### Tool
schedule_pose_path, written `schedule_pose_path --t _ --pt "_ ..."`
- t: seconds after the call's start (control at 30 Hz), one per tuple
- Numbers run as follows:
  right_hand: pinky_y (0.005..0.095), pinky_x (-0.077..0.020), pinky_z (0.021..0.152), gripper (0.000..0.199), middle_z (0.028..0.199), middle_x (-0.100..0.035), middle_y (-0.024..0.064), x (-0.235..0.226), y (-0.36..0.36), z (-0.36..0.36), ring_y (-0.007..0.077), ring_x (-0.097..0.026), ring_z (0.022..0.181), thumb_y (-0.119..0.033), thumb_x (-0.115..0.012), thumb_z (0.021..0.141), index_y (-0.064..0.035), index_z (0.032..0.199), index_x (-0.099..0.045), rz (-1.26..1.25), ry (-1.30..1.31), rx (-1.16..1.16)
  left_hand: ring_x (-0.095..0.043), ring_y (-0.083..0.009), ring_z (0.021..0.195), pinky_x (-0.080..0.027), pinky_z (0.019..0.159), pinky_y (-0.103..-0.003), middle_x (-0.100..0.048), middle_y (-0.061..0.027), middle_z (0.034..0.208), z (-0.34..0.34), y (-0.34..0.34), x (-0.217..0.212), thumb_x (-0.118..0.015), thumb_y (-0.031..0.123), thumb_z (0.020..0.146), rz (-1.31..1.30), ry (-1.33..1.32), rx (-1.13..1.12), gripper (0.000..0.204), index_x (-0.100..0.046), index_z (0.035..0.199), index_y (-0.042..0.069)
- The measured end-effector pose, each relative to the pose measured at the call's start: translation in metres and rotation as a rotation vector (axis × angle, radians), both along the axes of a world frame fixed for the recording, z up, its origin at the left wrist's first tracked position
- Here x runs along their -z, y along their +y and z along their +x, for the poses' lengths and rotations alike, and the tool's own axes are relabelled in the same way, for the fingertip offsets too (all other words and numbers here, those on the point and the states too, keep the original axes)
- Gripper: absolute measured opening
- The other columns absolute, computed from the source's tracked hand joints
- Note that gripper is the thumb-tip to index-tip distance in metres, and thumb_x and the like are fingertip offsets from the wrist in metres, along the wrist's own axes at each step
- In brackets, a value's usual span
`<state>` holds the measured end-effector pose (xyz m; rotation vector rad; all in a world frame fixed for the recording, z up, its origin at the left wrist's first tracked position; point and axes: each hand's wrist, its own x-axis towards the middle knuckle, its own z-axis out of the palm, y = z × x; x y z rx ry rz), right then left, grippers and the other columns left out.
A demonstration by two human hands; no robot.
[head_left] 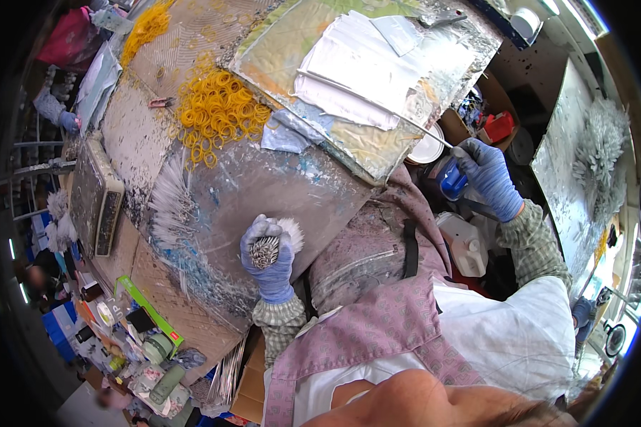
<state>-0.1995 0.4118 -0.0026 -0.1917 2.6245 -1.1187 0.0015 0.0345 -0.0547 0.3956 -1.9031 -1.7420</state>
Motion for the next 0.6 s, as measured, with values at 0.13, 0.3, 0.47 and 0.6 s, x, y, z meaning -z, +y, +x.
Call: schedule_pose_path --t 0.13,0.3,0.47,0.6 --pt "0.0325 -0.0496 0.064 0.023 0.072 -0.064 0.0096 0.005 0.005 -0.011 0.0156 -0.057 0.064 -0.023 -0.067 0.097 0.0003 0.096 -0.067 -0.028 -0.008 0.068 -0.063 -0.0199 0.107 -0.052 0.099 -0.037 -0.065 -0.0107 0.111 0.001 -0.002 0.005 -0.084 0.020 0.083 -0.020 0.002 0.008 0.052 -0.055 0.123 0.002" --pt "0.0311 -0.0490 0.064 0.023 0.072 -0.064 0.0087 0.011 0.012 -0.027 0.0142 -0.056 0.065 -0.024 -0.067 0.098 -0.0008 0.094 -0.067 0.038 0.078 0.102 -0.062 -0.0194 0.106 -0.052 0.099 -0.037 -0.065 -0.0109 0.112 0.002 -0.002 0.006 -0.085 0.022 0.082 0.024 0.002 0.010 0.055 -0.054 0.123 0.002" --pt "0.0314 -0.0491 0.064 0.023 0.074 -0.067 0.0098 0.024 0.026 -0.041 0.0149 -0.057 0.064 -0.024 -0.068 0.097 -0.0010 0.098 -0.068 0.042 0.176 0.092 -0.062 -0.0191 0.106 -0.052 0.099 -0.037 -0.064 -0.0115 0.113 0.003 -0.003 0.009 -0.085 0.023 0.082 0.016 0.011 0.019 0.055 -0.054 0.123 0.002" --pt "0.0316 -0.0494 0.064 0.024 0.075 -0.068 0.0097 0.030 0.037 -0.049 0.0157 -0.058 0.064 -0.026 -0.068 0.097 -0.0022 0.099 -0.069 0.061 0.275 0.072 -0.062 -0.0191 0.107 -0.051 0.101 -0.038 -0.065 -0.0101 0.111 0.000 0.001 -0.001 -0.083 0.020 0.083 0.026 -0.006 0.009 0.052 -0.054 0.123 0.003"
